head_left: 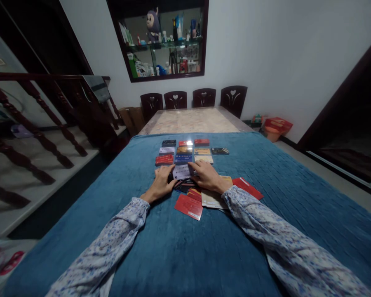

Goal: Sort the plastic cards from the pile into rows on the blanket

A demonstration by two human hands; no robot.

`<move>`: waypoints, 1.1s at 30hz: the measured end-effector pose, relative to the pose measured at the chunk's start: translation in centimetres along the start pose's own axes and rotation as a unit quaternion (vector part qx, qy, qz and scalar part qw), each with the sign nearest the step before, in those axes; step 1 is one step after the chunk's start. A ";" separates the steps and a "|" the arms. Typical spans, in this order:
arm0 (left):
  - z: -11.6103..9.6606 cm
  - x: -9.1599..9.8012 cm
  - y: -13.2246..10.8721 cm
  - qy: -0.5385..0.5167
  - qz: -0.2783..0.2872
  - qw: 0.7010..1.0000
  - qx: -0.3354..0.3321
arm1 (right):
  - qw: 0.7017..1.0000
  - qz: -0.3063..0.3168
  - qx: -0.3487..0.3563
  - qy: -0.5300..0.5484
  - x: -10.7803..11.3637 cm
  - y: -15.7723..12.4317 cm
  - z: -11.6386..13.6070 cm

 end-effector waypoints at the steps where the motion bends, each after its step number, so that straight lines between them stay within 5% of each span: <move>1: 0.0 0.0 0.0 -0.001 -0.001 1.000 -0.001 | 1.000 -0.001 -0.001 0.002 -0.2 0.0 -0.1; 33: -0.4 1.1 0.9 0.020 0.043 0.999 -0.006 | 0.999 0.018 -0.001 0.039 -0.5 0.9 -1.1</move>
Point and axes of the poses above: each hand's wrist, its own y-axis towards the middle knuckle, its own x-axis out of the back of the hand, z = x × y, the point moved 3 cm from there along y, towards the middle knuckle, and after that the axes turned 15 degrees about -y, right-handed, at the moved point
